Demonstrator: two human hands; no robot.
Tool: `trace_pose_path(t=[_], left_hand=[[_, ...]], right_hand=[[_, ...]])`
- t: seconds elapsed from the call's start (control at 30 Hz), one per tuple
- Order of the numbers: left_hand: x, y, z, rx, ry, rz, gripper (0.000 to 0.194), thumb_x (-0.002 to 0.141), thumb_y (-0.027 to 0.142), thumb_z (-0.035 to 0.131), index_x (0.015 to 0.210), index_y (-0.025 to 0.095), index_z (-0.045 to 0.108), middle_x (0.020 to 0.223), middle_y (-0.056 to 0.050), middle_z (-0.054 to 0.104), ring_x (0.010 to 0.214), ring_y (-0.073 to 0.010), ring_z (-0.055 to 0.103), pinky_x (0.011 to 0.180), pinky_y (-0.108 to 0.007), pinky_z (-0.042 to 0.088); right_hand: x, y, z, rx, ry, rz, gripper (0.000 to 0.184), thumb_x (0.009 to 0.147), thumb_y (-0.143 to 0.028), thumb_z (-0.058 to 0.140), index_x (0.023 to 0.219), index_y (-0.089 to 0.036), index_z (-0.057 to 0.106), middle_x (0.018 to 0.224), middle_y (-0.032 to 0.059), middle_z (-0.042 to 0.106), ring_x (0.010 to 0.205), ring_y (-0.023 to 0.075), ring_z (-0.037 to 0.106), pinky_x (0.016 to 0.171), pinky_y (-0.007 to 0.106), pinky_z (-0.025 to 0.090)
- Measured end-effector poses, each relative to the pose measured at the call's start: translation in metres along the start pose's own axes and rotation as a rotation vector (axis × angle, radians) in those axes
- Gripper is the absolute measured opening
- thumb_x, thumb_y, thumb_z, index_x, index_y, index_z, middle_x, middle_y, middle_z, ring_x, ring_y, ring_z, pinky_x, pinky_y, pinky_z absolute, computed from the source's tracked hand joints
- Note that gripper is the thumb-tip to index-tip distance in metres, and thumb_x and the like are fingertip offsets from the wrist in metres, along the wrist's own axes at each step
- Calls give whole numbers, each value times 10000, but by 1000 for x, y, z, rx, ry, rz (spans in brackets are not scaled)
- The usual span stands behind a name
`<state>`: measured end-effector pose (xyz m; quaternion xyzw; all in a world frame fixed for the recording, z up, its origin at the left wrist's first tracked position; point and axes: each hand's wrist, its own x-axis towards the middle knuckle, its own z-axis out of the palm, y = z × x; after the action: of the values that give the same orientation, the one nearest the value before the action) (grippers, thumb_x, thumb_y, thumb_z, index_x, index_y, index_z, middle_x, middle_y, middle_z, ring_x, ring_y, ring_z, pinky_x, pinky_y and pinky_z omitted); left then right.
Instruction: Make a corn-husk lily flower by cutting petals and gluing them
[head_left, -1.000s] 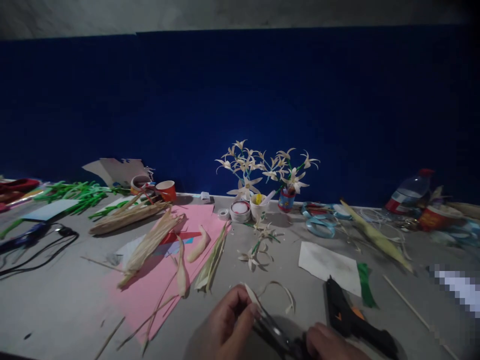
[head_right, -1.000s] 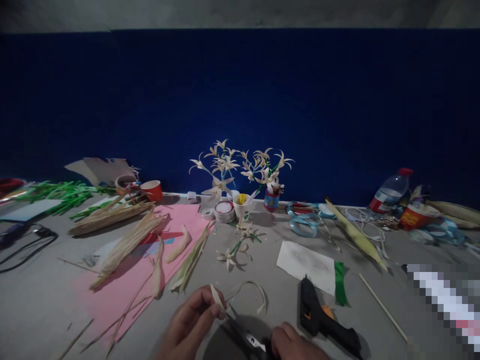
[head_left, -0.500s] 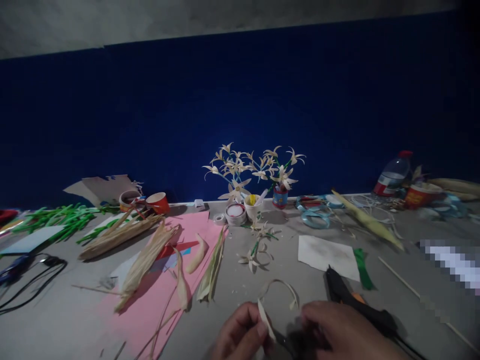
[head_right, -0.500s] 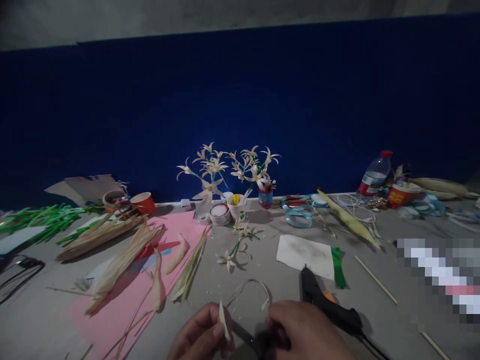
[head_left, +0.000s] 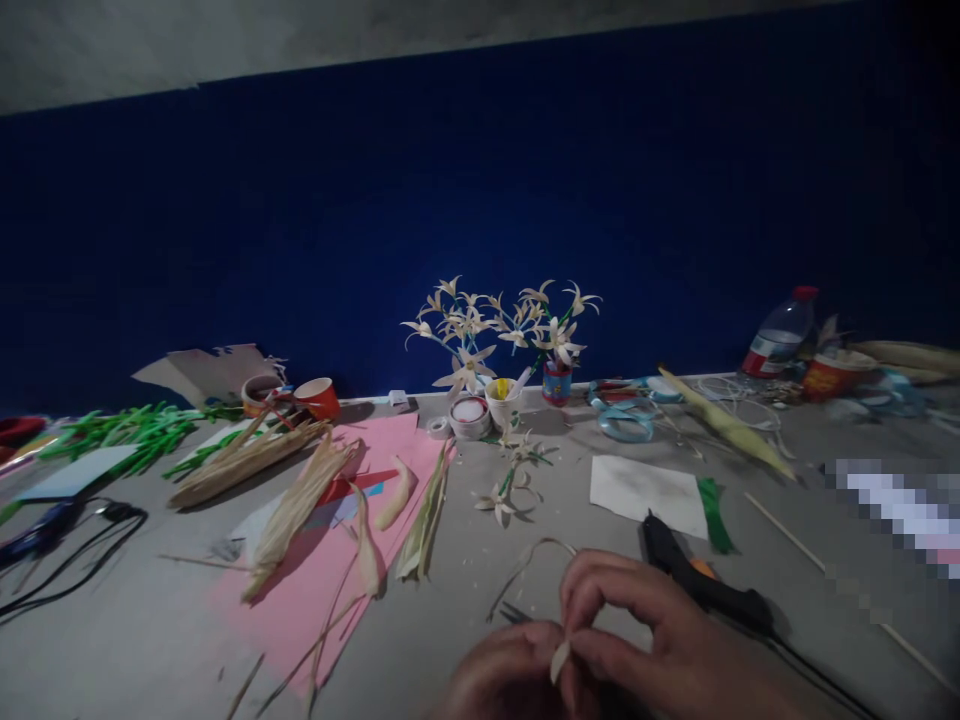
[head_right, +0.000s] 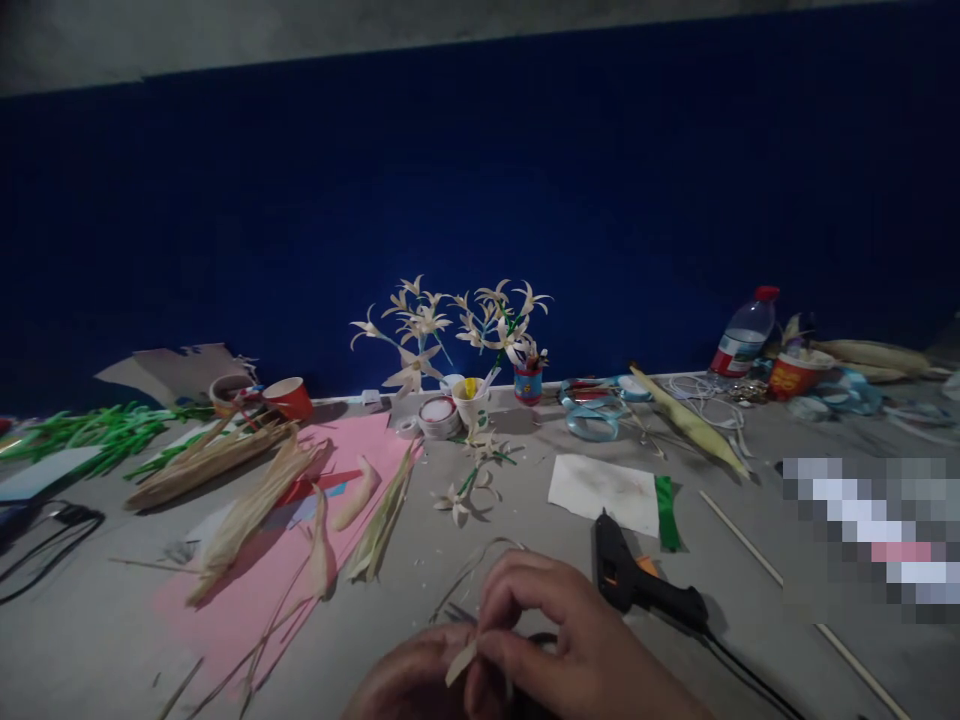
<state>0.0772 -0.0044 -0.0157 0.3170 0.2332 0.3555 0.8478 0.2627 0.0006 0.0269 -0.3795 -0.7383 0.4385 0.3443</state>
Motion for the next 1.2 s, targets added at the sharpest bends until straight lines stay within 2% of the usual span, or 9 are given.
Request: trace_pose_path(t=[0.1,0.17,0.23,0.5,0.77,0.9,1.0,1.07,1.2], left_hand=[[-7,7,-3,419,206,250,227,837,384,633,765,169,647,729,-13,567,722,-165,533,685,-255,398],[-11,14,-1,783,235,398,171,858,342,630,808,179,648,789,-21,596,792,-186,561,743,-271,403],[-12,19,3,997,260,465,105,858,261,616,788,185,630,791,-22,622,798,-190,591,762,-274,409],[-5,7,12,1145,456,660,118,799,129,551,719,215,563,701,5,601,694,-174,602,676,-267,438],[-3,-2,10,1312,495,1001,182,773,60,554,784,241,568,691,40,607,664,-158,607,966,-383,430],[-12,7,9,1241,638,965,166,848,89,537,824,244,592,768,13,654,762,-173,633,869,-312,454],[-14,13,16,1110,515,805,124,872,147,551,891,235,637,856,-18,695,838,-187,656,764,-266,482],[-12,13,22,1101,423,735,103,841,152,591,867,226,658,838,-19,702,825,-192,664,806,-280,492],[-3,9,26,1182,460,759,149,815,121,575,707,220,600,676,10,625,696,-176,634,973,-380,464]], right_hand=[[1,-8,0,-230,32,-3,125,873,-143,545,790,-233,522,845,-17,590,813,162,590,730,273,453],[2,-14,2,-382,52,-19,151,809,-95,529,764,-233,489,810,-16,583,777,169,576,685,276,440],[3,-19,4,-482,58,-38,162,769,-77,531,742,-230,487,783,-16,591,752,171,579,663,278,435],[-2,-10,15,-379,184,-57,129,843,-129,502,777,-239,490,809,-14,602,742,154,609,666,260,478],[-10,2,20,-364,252,-97,157,882,-135,469,764,-238,465,780,-18,575,729,151,603,660,262,470],[-15,5,16,-356,327,-108,168,873,-121,488,762,-242,456,782,-30,564,724,141,598,668,251,461],[-15,6,15,-341,328,-112,165,880,-125,499,773,-246,467,803,-33,576,751,139,608,692,245,463],[-14,6,15,-339,317,-123,160,895,-136,496,783,-247,471,810,-30,583,763,141,618,695,245,468],[-12,5,16,-389,338,-189,164,908,-140,498,787,-247,467,801,-28,592,744,134,627,673,234,482]])
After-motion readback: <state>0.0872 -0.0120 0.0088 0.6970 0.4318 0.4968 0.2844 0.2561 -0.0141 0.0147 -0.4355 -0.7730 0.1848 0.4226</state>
